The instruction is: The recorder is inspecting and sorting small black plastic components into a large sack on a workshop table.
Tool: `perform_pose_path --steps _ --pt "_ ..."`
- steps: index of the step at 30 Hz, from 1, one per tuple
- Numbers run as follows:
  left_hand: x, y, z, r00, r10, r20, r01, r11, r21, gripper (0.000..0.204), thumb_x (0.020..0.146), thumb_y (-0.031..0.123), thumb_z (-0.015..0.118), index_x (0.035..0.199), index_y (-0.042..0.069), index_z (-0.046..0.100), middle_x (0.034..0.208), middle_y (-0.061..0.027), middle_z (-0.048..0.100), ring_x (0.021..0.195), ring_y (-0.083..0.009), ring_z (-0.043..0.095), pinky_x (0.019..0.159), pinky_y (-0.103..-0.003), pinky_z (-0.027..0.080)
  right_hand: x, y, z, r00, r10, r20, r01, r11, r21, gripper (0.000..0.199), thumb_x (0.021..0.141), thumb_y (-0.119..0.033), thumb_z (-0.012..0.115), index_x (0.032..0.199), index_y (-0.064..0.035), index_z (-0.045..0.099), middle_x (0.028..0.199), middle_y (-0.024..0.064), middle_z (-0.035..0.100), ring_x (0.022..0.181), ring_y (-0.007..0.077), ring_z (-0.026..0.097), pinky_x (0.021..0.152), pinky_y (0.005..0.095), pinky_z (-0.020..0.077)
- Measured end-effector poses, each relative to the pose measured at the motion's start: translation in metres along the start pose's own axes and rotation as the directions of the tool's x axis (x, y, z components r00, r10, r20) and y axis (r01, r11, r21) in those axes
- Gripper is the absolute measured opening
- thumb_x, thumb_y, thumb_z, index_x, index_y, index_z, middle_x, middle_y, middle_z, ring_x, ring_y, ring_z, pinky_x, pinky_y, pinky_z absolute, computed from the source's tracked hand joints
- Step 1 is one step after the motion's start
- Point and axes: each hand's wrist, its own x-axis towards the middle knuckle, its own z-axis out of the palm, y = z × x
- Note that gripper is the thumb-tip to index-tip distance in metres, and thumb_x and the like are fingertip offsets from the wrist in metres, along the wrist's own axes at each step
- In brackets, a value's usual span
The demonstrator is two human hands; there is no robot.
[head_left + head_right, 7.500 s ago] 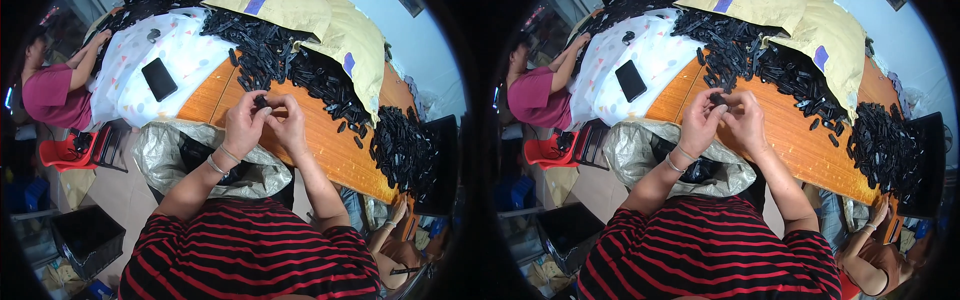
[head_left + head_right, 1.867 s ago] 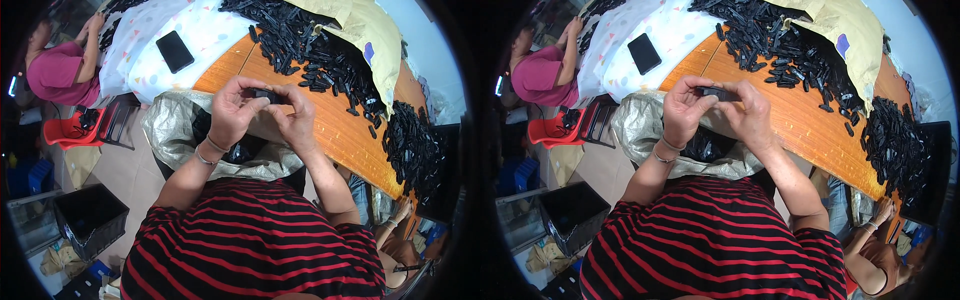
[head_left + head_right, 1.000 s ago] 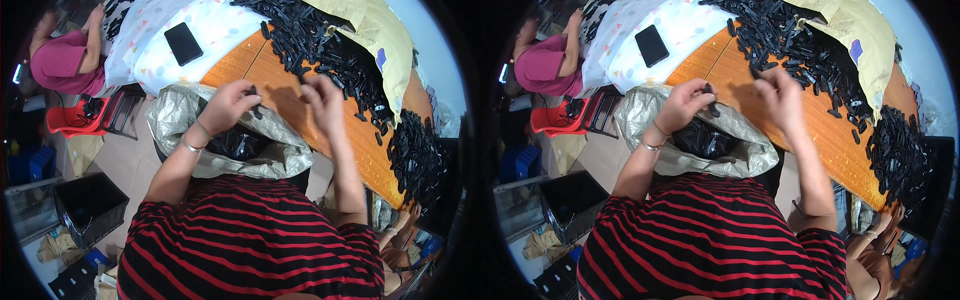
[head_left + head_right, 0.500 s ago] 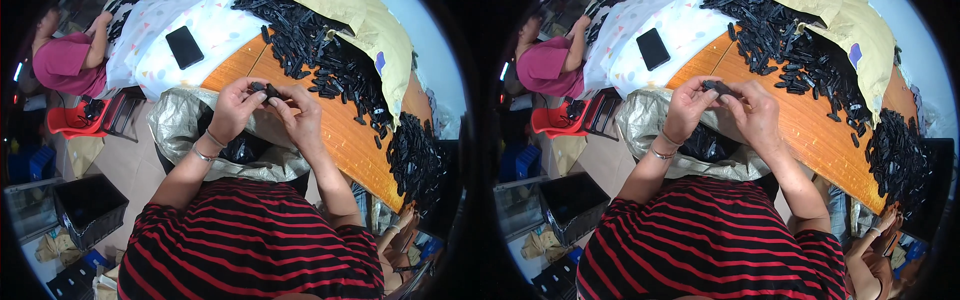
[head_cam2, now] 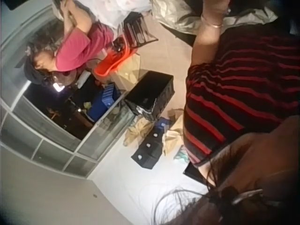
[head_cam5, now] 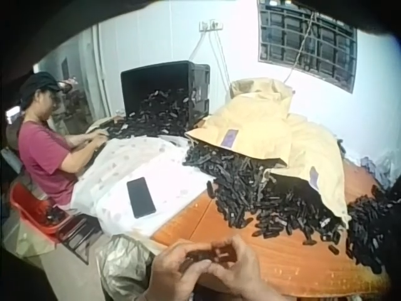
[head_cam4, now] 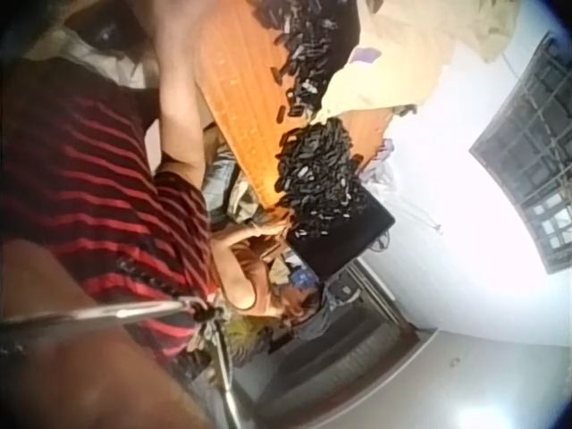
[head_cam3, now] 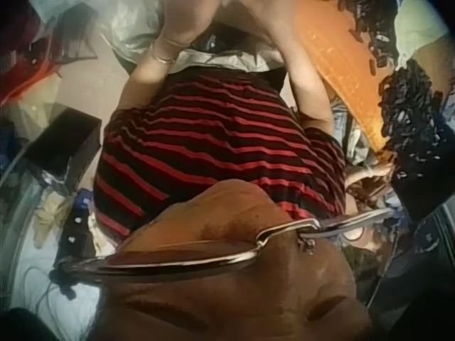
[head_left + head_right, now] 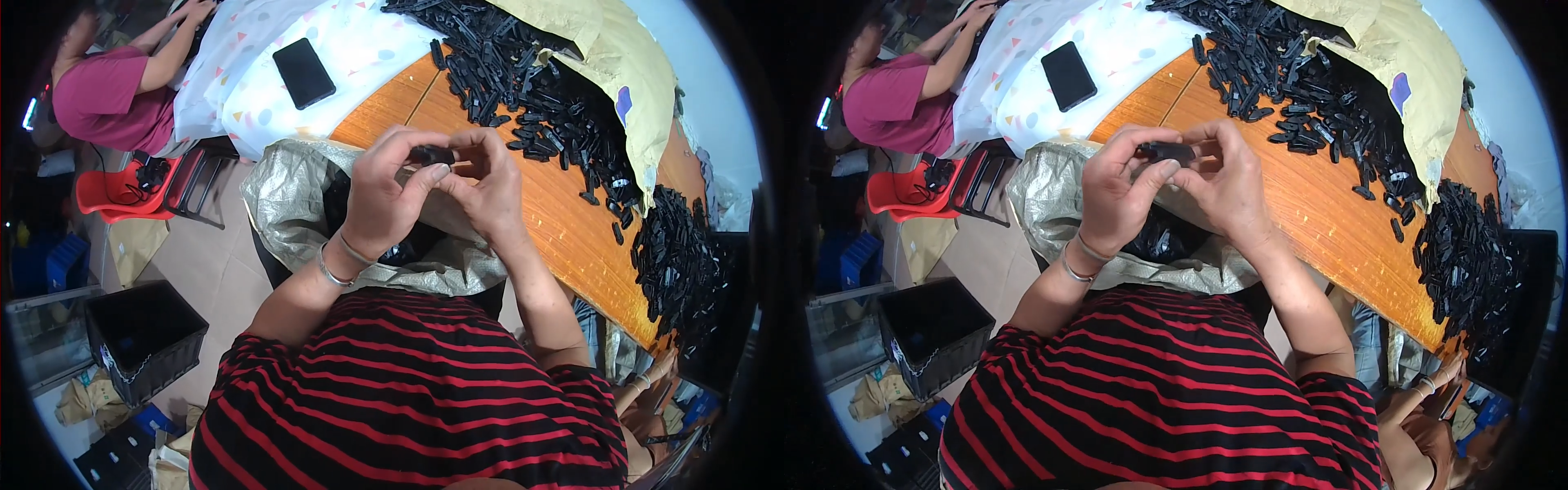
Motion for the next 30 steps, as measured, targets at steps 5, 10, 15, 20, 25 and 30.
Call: perform_pose_path --steps 5,10,15,20,25,30 --pt "0.001 -0.004 0.011 0.99 -0.072 -0.121 0.049 0.982 -0.184 0.025 0.083 0.001 0.067 0.107 -0.004 0.061 0.092 -0.0082 0.064 0.084 -0.0121 0.064 0.075 -0.025 0.052 -0.002 0.011 -0.001 0.999 0.016 0.045 -0.012 0.995 -0.094 0.03 0.076 -0.007 0.077 0.099 -0.0011 0.058 0.091 0.0066 0.066 0.081 0.0153 0.067 0.072 0.0285 0.0548" --pt "-0.01 -0.016 0.004 0.992 -0.12 -0.024 0.118 0.99 -0.071 0.021 0.088 -0.001 0.061 0.109 -0.002 0.058 0.093 -0.0024 0.062 0.084 -0.0067 0.058 0.075 -0.019 0.047 -0.007 0.015 0.0 0.981 0.079 0.176 -0.034 0.968 -0.247 0.027 0.077 -0.01 0.076 0.097 -0.003 0.059 0.077 0.0056 0.061 0.071 0.0142 0.06 0.064 0.0285 0.0496" --pt "-0.034 -0.03 -0.044 0.942 -0.283 0.181 0.215 0.923 0.32 0.008 0.088 0.011 0.062 0.091 0.004 0.062 0.075 -0.0106 0.062 0.065 -0.0225 0.061 0.061 -0.03 0.047 -0.005 0.02 -0.029 0.883 0.164 0.44 -0.081 0.976 -0.202 0.019 0.08 -0.016 0.075 0.088 -0.0022 0.063 0.079 0.008 0.064 0.072 0.0177 0.062 0.065 0.0308 0.0482" --pt "-0.003 -0.01 -0.029 0.976 -0.157 0.149 0.052 0.838 0.543 0.009 0.084 0.011 0.065 0.091 0.004 0.065 0.082 -0.0135 0.063 0.075 -0.0319 0.062 0.065 -0.038 0.048 0.038 0.065 -0.07 0.973 0.232 -0.004 -0.186 0.767 -0.615 0.016 0.082 -0.012 0.069 0.094 -0.0014 0.066 0.079 0.0156 0.068 0.072 0.0276 0.067 0.065 0.0357 0.0508" --pt "0.082 -0.069 0.024 0.975 0.084 0.206 -0.18 0.839 0.513 0.017 0.085 0.006 0.059 0.101 0.006 0.065 0.09 -0.0163 0.064 0.088 -0.0345 0.062 0.076 -0.044 0.049 0.059 0.097 -0.063 0.993 0.115 0.007 -0.073 0.669 -0.74 0.016 0.085 -0.018 0.063 0.088 -0.0019 0.063 0.074 0.0217 0.066 0.073 0.0399 0.065 0.065 0.0477 0.0504" --pt "0.125 -0.097 0.052 0.951 -0.03 0.306 -0.197 0.705 0.682 0.02 0.084 0.002 0.056 0.102 0.007 0.065 0.093 -0.0176 0.064 0.09 -0.0366 0.062 0.078 -0.045 0.049 0.063 0.089 -0.064 0.987 0.157 0.021 -0.081 0.617 -0.783 0.018 0.085 -0.022 0.064 0.087 -0.0045 0.064 0.076 0.0192 0.066 0.075 0.038 0.065 0.065 0.0464 0.0496"
